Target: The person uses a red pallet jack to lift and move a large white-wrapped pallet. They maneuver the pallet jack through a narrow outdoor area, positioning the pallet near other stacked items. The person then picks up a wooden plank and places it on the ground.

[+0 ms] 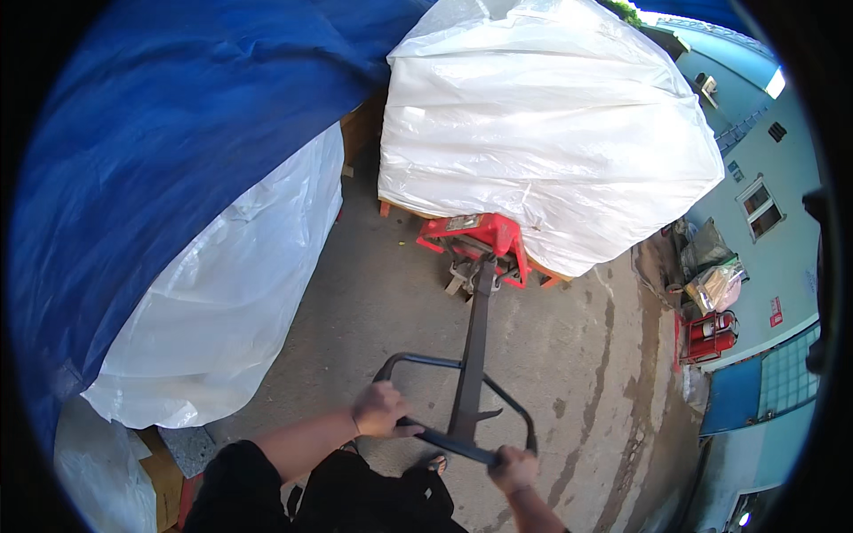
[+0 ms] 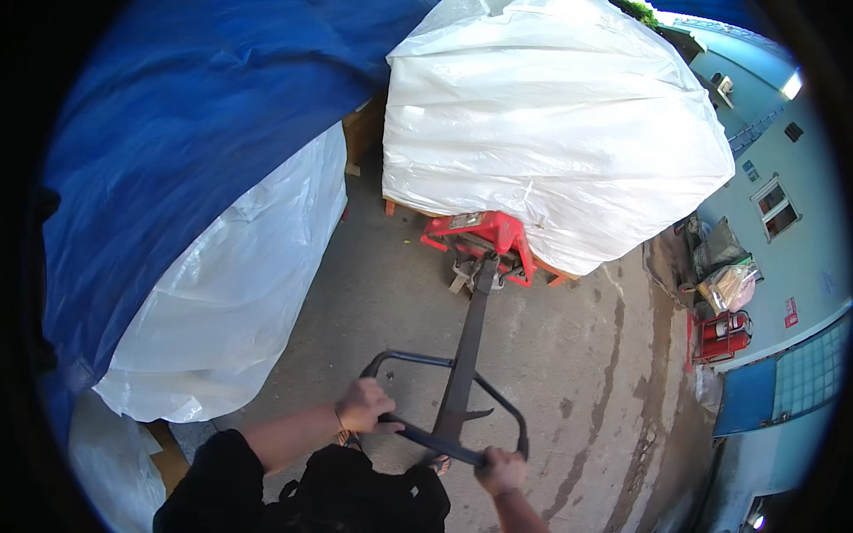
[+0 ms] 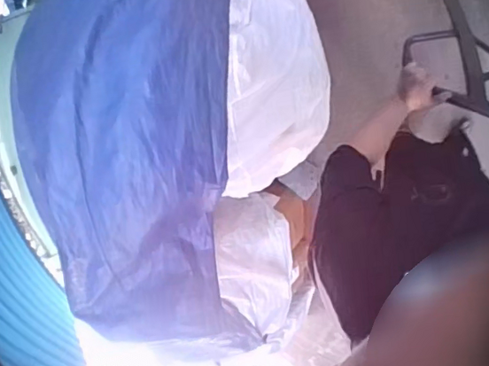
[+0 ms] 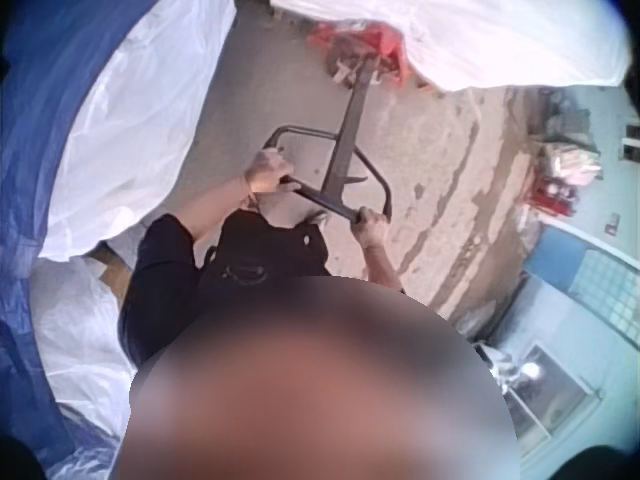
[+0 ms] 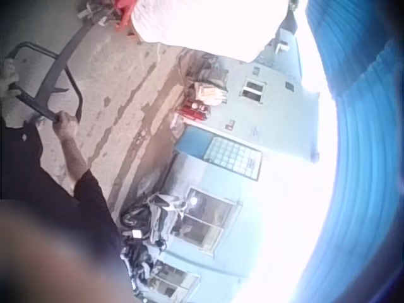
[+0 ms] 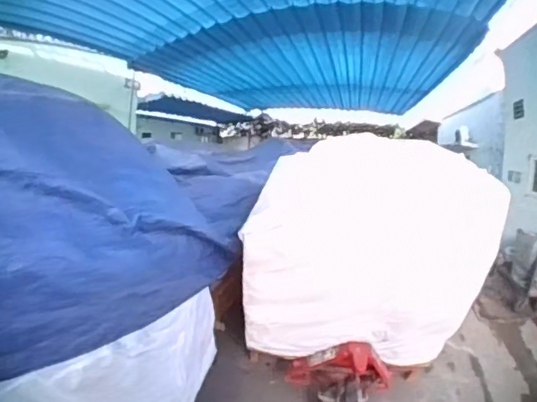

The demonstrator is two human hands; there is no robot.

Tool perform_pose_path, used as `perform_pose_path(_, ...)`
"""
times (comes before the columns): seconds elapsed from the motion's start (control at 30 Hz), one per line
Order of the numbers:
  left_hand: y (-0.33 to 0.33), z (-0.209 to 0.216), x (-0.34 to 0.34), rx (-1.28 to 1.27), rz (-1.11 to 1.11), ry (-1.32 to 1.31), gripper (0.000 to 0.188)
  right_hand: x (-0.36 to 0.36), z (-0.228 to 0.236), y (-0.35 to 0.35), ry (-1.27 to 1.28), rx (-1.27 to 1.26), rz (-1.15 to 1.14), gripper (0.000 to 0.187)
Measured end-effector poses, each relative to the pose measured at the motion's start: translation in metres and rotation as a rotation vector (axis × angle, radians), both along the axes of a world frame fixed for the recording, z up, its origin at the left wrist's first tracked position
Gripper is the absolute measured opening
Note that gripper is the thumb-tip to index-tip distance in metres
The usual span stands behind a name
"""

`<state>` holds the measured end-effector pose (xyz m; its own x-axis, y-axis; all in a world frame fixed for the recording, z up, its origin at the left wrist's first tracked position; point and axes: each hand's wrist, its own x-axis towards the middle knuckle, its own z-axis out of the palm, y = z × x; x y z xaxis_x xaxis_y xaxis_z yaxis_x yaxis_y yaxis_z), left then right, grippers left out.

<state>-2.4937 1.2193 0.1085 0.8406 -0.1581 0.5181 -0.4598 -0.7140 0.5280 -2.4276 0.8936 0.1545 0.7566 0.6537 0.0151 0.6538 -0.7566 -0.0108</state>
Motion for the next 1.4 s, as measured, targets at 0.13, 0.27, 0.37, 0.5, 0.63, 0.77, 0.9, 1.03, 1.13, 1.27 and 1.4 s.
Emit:
perform_pose_path(0.13,-0.003,-0.024,-0.027,0.093,-0.013,0.107,0.047,-0.018,-0.037,-0.004,0.366,-0.452,-0.259,0.018)
perform_pose_path(0.27,0.034,0.101,0.133,-0.108,0.118,0.185,0.06,0.141,0.113,0.019,0.149,-0.12,-0.324,0.014)
perform_pose_path(0.37,0.042,0.139,0.178,-0.053,0.312,-0.063,0.059,0.186,0.155,0.02,-0.132,-0.003,-0.087,0.013)
perform_pose_path(0.5,0.011,0.025,0.057,-0.077,0.218,-0.228,0.042,0.064,0.026,-0.018,-0.245,0.04,0.004,0.013)
perform_pose_path(0.63,-0.033,-0.097,-0.067,0.191,-0.062,0.524,0.045,-0.05,-0.115,-0.029,0.421,-0.194,-0.046,0.017)
perform_pose_path(0.77,-0.011,-0.019,-0.01,0.334,-0.291,1.039,0.067,0.031,-0.042,-0.006,1.05,-0.555,0.137,0.068)
perform_pose_path(0.9,0.034,0.155,0.134,0.267,0.136,0.07,0.07,0.204,0.135,0.009,0.369,0.073,-0.141,0.062)
perform_pose_path(1.03,0.014,0.199,0.227,0.134,0.644,0.082,0.063,0.252,0.179,0.046,-0.511,0.282,-0.089,0.048)
perform_pose_path(1.13,-0.013,0.104,0.129,0.083,0.514,-0.487,0.027,0.143,0.119,0.022,-0.43,0.399,-0.03,0.028)
perform_pose_path(1.27,-0.066,-0.045,-0.059,0.026,0.264,0.274,0.03,-0.046,-0.053,-0.016,0.445,0.368,-0.172,0.037)
perform_pose_path(1.4,-0.049,-0.029,0.002,0.267,0.232,0.546,0.03,0.004,-0.117,-0.053,1.14,-0.136,0.208,0.075)
